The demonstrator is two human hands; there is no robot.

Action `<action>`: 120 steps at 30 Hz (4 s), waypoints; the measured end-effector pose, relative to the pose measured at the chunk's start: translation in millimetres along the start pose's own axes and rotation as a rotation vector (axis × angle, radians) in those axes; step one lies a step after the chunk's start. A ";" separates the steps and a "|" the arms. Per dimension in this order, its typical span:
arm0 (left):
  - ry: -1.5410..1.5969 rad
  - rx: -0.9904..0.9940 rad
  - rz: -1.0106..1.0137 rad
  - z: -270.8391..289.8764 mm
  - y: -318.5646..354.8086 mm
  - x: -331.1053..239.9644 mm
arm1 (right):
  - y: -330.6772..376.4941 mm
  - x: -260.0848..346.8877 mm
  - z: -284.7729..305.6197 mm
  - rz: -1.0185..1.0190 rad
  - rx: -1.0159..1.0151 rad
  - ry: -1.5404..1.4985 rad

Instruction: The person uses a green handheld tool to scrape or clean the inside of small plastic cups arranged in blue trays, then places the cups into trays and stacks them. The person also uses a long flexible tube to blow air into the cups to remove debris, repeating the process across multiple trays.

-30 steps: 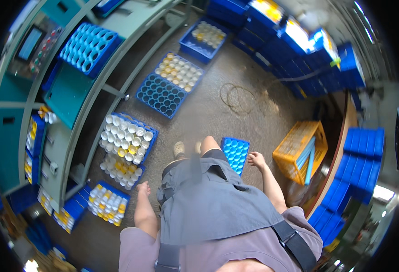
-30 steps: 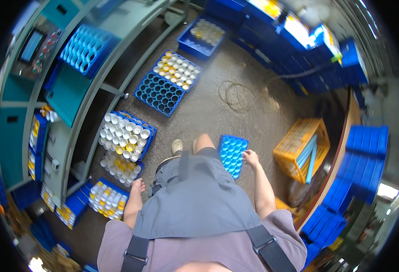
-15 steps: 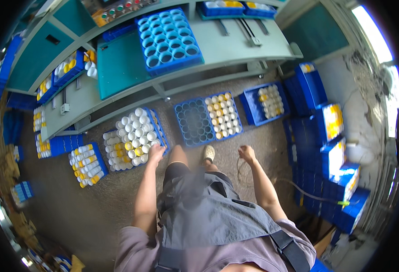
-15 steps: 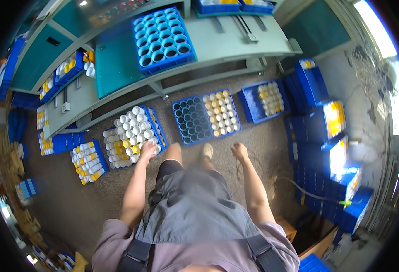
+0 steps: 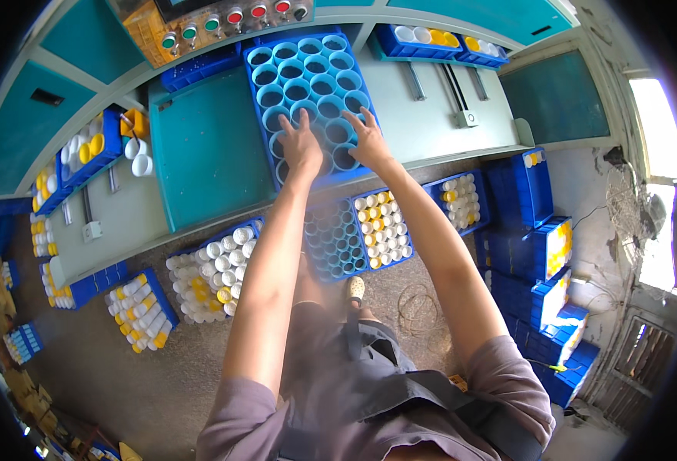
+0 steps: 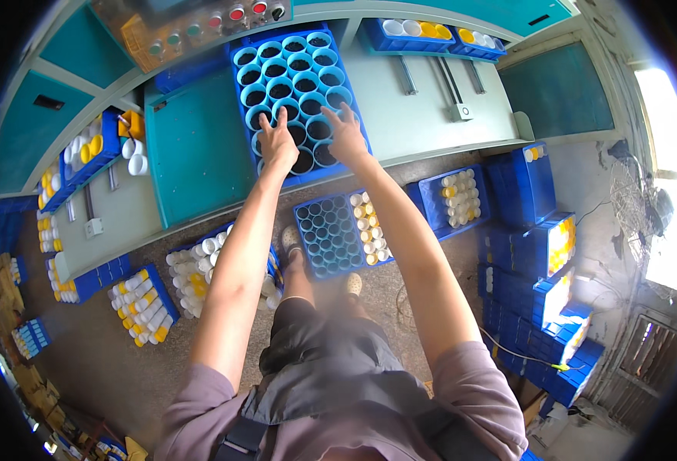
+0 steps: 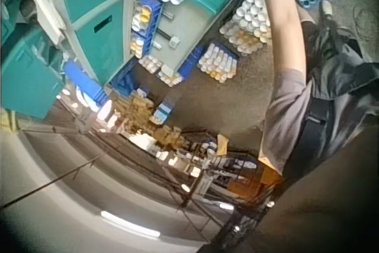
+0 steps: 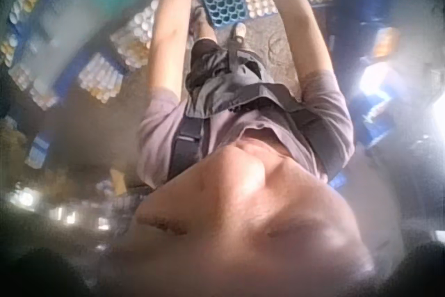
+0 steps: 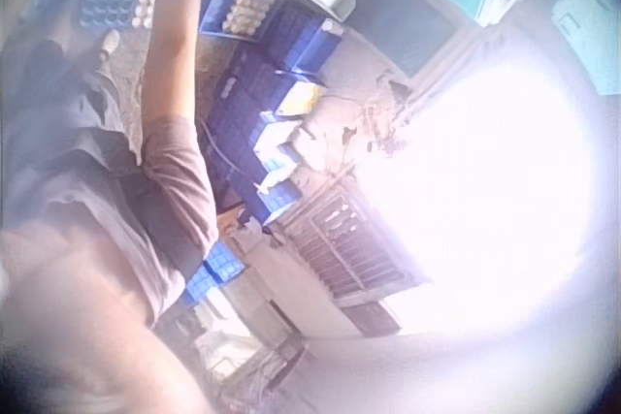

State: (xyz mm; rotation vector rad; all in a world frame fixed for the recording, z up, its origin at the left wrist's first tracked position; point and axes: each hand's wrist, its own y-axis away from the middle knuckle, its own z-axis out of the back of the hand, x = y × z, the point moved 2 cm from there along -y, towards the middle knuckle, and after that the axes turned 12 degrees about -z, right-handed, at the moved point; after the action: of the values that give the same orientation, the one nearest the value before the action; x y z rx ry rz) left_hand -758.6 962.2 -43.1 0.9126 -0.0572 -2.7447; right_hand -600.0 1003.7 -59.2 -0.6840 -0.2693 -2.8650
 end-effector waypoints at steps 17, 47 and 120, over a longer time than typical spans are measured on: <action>0.214 -0.188 -0.135 14.2 22.4 -7.8 | 0.7 32.7 27.3 -0.069 -0.018 -0.056; 0.189 0.259 0.029 -537.5 341.7 236.4 | 324.6 -370.2 -447.7 -0.497 0.321 -0.070; 0.227 0.343 -0.085 -97.7 290.4 -98.1 | 317.0 -113.4 74.7 -0.502 0.136 -0.172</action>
State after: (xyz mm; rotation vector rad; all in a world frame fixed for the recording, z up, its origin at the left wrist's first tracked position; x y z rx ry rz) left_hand -560.4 709.0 -30.9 1.3384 -0.4688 -2.7350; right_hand -399.3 728.8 -3.9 -0.9521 -0.7516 -3.2064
